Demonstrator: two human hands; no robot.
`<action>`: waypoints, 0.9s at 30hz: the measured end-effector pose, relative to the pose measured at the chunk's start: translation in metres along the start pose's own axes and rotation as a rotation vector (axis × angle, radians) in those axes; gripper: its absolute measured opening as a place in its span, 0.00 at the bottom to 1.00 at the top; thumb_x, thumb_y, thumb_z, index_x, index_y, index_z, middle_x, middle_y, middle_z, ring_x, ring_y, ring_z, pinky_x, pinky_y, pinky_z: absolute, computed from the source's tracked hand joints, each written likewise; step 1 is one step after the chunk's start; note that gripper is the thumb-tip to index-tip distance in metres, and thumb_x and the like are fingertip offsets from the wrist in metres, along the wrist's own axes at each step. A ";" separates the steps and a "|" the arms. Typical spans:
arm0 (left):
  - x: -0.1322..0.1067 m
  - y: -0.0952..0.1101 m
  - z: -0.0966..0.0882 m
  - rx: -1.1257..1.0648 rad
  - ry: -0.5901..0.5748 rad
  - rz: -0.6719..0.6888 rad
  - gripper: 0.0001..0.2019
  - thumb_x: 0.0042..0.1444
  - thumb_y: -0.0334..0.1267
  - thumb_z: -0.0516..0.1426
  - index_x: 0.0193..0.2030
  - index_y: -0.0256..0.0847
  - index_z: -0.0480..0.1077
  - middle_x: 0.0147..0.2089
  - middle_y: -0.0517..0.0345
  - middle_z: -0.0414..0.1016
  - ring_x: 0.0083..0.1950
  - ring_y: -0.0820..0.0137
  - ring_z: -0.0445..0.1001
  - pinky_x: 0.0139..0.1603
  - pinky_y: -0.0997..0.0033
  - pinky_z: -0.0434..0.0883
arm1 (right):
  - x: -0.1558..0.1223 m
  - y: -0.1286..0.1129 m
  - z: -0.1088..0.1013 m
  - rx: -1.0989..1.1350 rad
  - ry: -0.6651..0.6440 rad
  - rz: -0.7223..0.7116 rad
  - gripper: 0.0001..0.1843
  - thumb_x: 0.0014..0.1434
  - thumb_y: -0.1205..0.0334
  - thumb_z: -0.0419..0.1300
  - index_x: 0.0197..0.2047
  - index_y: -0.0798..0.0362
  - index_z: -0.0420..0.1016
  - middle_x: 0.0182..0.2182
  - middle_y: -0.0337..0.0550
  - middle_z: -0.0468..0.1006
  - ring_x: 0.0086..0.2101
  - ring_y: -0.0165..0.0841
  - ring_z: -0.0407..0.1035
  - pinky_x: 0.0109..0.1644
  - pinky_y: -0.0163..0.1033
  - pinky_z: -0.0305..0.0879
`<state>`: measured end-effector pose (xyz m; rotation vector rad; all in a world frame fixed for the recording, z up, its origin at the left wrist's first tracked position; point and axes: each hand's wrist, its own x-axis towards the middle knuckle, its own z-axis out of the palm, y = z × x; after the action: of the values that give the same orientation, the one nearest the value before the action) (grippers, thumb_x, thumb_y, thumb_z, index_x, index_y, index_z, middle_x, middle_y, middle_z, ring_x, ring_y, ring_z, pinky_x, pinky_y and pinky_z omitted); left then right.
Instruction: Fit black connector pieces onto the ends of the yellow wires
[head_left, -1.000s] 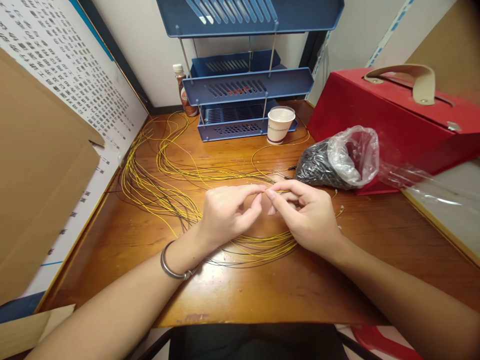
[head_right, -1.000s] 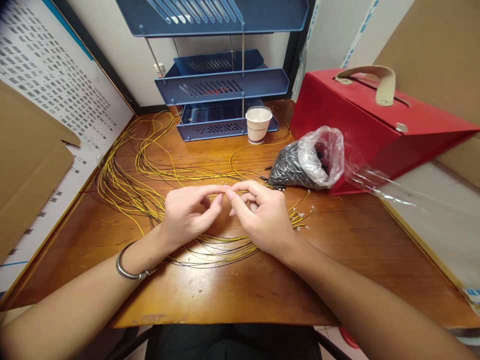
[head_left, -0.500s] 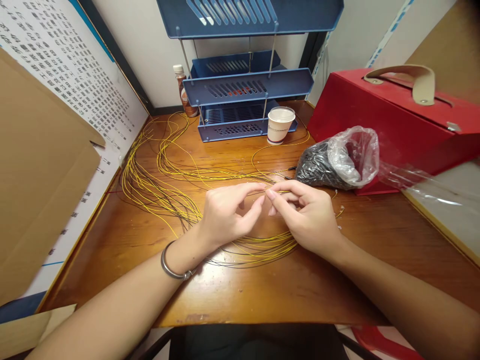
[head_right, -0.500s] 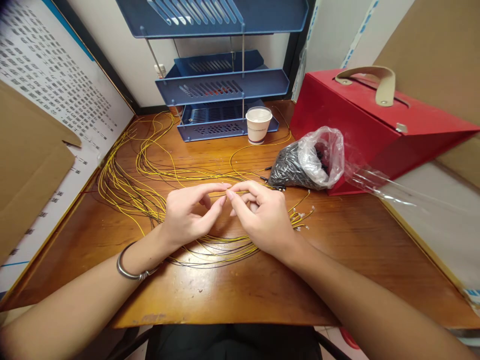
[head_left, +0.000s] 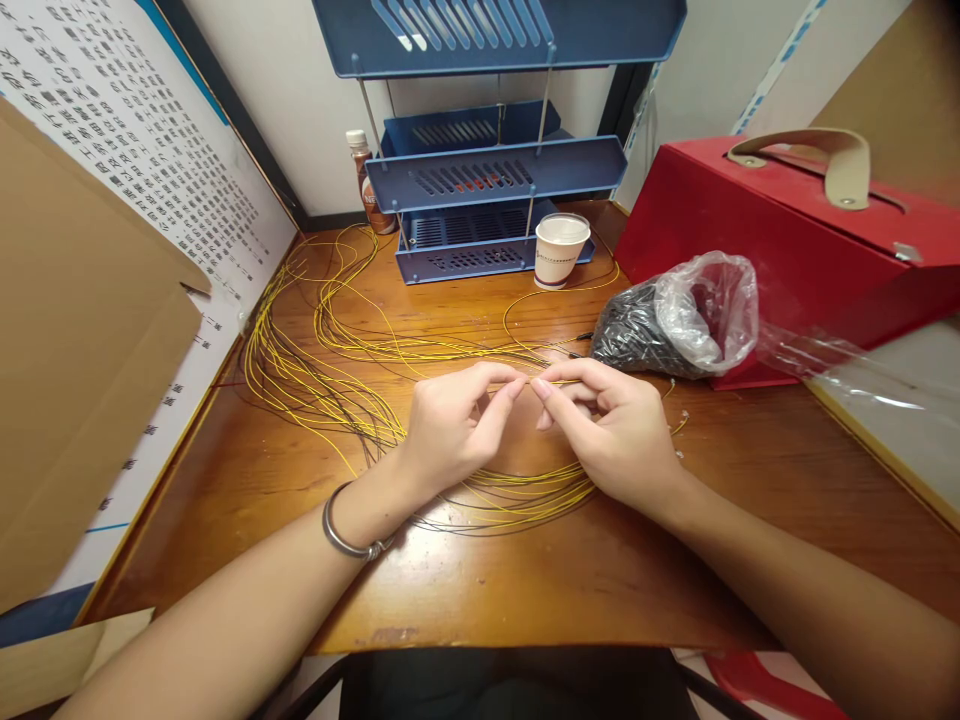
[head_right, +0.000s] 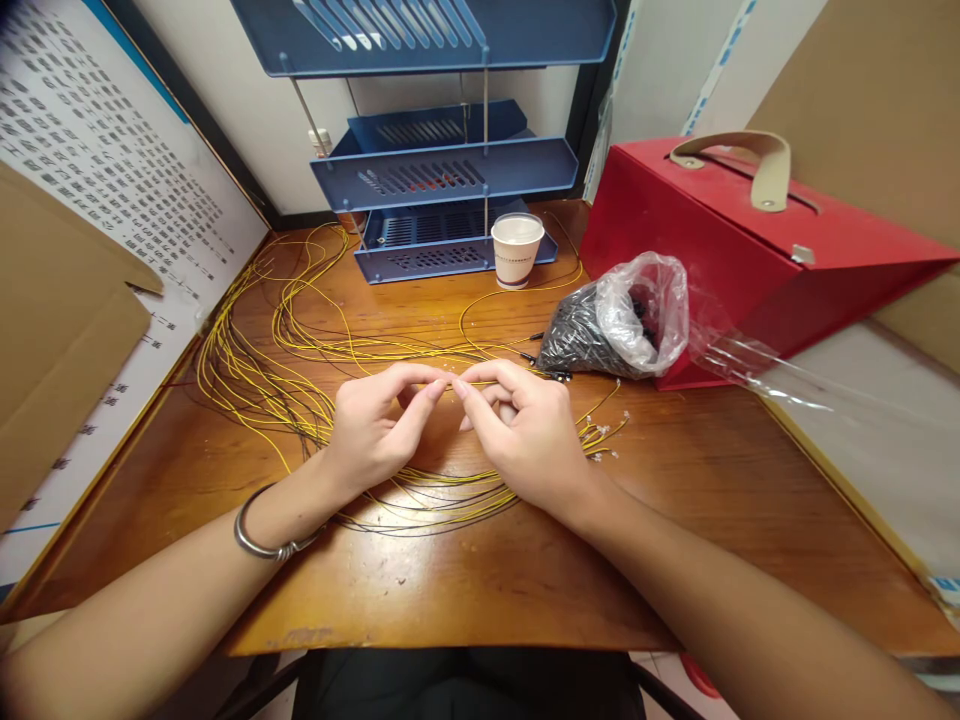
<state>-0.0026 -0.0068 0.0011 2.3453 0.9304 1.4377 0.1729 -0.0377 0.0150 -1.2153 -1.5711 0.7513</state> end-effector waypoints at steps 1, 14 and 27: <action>0.000 0.000 0.000 -0.003 -0.012 -0.013 0.04 0.64 0.32 0.58 0.41 0.36 0.76 0.33 0.57 0.82 0.25 0.78 0.73 0.27 0.79 0.69 | 0.000 0.000 0.000 -0.001 -0.001 -0.002 0.09 0.63 0.58 0.62 0.39 0.56 0.78 0.22 0.41 0.79 0.21 0.29 0.72 0.23 0.33 0.58; 0.001 -0.001 0.001 -0.122 -0.139 -0.166 0.08 0.68 0.37 0.53 0.37 0.38 0.69 0.30 0.59 0.74 0.28 0.76 0.70 0.29 0.76 0.67 | -0.001 0.000 0.001 0.000 -0.026 -0.015 0.08 0.63 0.59 0.62 0.39 0.55 0.78 0.21 0.40 0.78 0.20 0.27 0.69 0.21 0.32 0.55; 0.002 0.000 0.003 -0.239 -0.139 -0.205 0.14 0.69 0.40 0.51 0.31 0.39 0.65 0.24 0.61 0.69 0.25 0.76 0.67 0.27 0.76 0.66 | -0.003 0.000 0.001 0.018 -0.058 -0.019 0.08 0.63 0.59 0.62 0.39 0.55 0.77 0.22 0.41 0.79 0.21 0.29 0.71 0.22 0.33 0.59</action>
<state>0.0001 -0.0053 0.0011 2.0804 0.8796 1.2167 0.1720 -0.0403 0.0139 -1.1734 -1.6179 0.7934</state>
